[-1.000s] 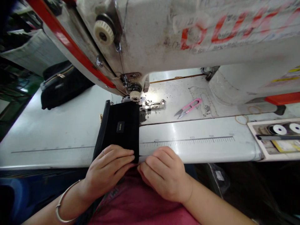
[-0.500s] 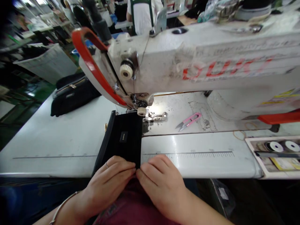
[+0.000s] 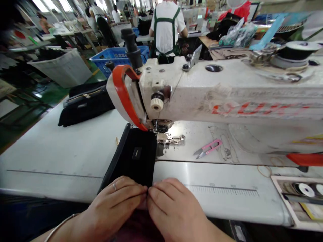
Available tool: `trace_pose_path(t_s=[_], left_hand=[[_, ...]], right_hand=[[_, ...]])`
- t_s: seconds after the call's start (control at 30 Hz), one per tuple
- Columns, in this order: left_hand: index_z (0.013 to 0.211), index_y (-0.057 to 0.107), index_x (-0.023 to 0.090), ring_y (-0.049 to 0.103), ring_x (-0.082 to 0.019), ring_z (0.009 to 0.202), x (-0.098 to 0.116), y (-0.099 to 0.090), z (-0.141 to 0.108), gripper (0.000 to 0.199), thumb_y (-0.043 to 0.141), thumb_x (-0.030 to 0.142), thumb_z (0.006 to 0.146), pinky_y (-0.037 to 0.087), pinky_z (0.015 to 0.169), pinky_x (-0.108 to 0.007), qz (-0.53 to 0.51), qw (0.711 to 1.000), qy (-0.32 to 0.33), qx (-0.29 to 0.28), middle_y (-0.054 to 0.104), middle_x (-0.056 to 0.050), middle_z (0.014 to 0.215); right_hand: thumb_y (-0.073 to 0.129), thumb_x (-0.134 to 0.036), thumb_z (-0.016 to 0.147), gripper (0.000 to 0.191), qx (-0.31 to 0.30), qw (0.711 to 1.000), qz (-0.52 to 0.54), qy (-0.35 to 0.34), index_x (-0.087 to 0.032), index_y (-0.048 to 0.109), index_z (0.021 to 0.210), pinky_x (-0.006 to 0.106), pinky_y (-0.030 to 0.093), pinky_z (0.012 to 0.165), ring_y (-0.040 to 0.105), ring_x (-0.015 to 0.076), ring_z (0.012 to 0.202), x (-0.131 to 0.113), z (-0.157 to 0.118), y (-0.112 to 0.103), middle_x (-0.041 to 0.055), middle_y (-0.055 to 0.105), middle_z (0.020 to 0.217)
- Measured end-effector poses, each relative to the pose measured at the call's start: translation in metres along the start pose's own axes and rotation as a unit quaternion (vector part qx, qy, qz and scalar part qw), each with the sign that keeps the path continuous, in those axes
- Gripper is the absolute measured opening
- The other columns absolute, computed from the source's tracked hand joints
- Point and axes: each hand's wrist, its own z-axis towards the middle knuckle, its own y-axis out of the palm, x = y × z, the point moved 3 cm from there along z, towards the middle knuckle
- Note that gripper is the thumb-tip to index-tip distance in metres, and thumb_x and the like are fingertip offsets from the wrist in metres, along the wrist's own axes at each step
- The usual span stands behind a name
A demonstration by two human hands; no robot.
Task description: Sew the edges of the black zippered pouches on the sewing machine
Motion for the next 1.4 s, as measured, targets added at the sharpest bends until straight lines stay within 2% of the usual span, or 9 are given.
trace_pose_path(t_s=[0.17,0.47,0.7,0.87,1.03,1.3,1.4], left_hand=[[0.107,0.063,0.010,0.060,-0.017,0.095,-0.011,-0.005,0.013,0.022,0.043,0.008,0.096,0.055,0.088,-0.030,0.013,1.000,0.017,-0.001,0.067,-0.008,0.105],[0.108,0.060,0.011,0.060,-0.018,0.101,-0.035,-0.005,0.031,0.021,0.043,0.009,0.096,0.051,0.094,-0.033,0.041,0.997,0.044,-0.050,0.066,-0.007,0.109],[0.111,0.060,0.010,0.060,-0.019,0.105,-0.054,-0.006,0.046,0.022,0.044,0.010,0.096,0.049,0.098,-0.035,0.055,0.995,0.057,-0.063,0.066,-0.008,0.113],[0.108,0.061,0.011,0.061,-0.018,0.103,-0.065,-0.008,0.059,0.023,0.042,0.010,0.095,0.050,0.095,-0.033,0.073,0.993,0.079,-0.045,0.068,-0.007,0.109],[0.101,0.063,0.013,0.064,-0.016,0.099,-0.075,-0.010,0.072,0.025,0.039,0.009,0.096,0.051,0.094,-0.032,0.096,0.990,0.099,-0.003,0.070,-0.006,0.105],[0.100,0.065,0.014,0.066,-0.015,0.089,-0.094,-0.010,0.083,0.019,0.047,0.014,0.096,0.055,0.086,-0.029,0.132,0.984,0.096,0.072,0.071,-0.005,0.098],[0.097,0.066,0.015,0.065,-0.016,0.091,-0.101,-0.009,0.087,0.019,0.047,0.015,0.097,0.055,0.090,-0.030,0.143,0.983,0.086,0.070,0.070,-0.005,0.096]], right_hand=[[0.046,-0.012,0.096,0.022,-0.045,0.999,0.024,0.021,-0.012,0.066,0.104,0.033,0.052,0.089,0.063,0.0174,0.095,0.012,0.011,-0.005,0.0072,0.071,0.103],[0.051,-0.009,0.093,0.021,-0.087,0.996,0.019,0.025,-0.011,0.063,0.110,0.038,0.050,0.095,0.061,0.0208,0.103,0.033,0.021,-0.007,0.0082,0.068,0.109],[0.054,-0.011,0.092,0.014,-0.117,0.992,0.004,0.044,-0.013,0.064,0.103,0.038,0.052,0.088,0.062,0.0198,0.097,0.052,0.034,-0.005,0.0075,0.067,0.102],[0.053,-0.015,0.093,0.017,-0.136,0.989,-0.024,0.050,-0.015,0.064,0.105,0.038,0.052,0.084,0.063,0.0205,0.096,0.064,0.041,-0.004,0.0071,0.068,0.101],[0.052,-0.020,0.093,0.021,-0.137,0.986,-0.063,0.065,-0.013,0.064,0.109,0.038,0.052,0.076,0.063,0.0232,0.093,0.073,0.050,-0.004,0.0075,0.068,0.104],[0.051,-0.023,0.091,0.027,-0.136,0.975,-0.132,0.118,-0.016,0.063,0.114,0.042,0.050,0.083,0.060,0.0268,0.096,0.084,0.055,-0.003,0.0086,0.066,0.107],[0.049,-0.024,0.092,0.031,-0.144,0.971,-0.133,0.140,-0.015,0.061,0.119,0.043,0.050,0.083,0.059,0.0281,0.098,0.087,0.056,-0.001,0.0106,0.065,0.111]])
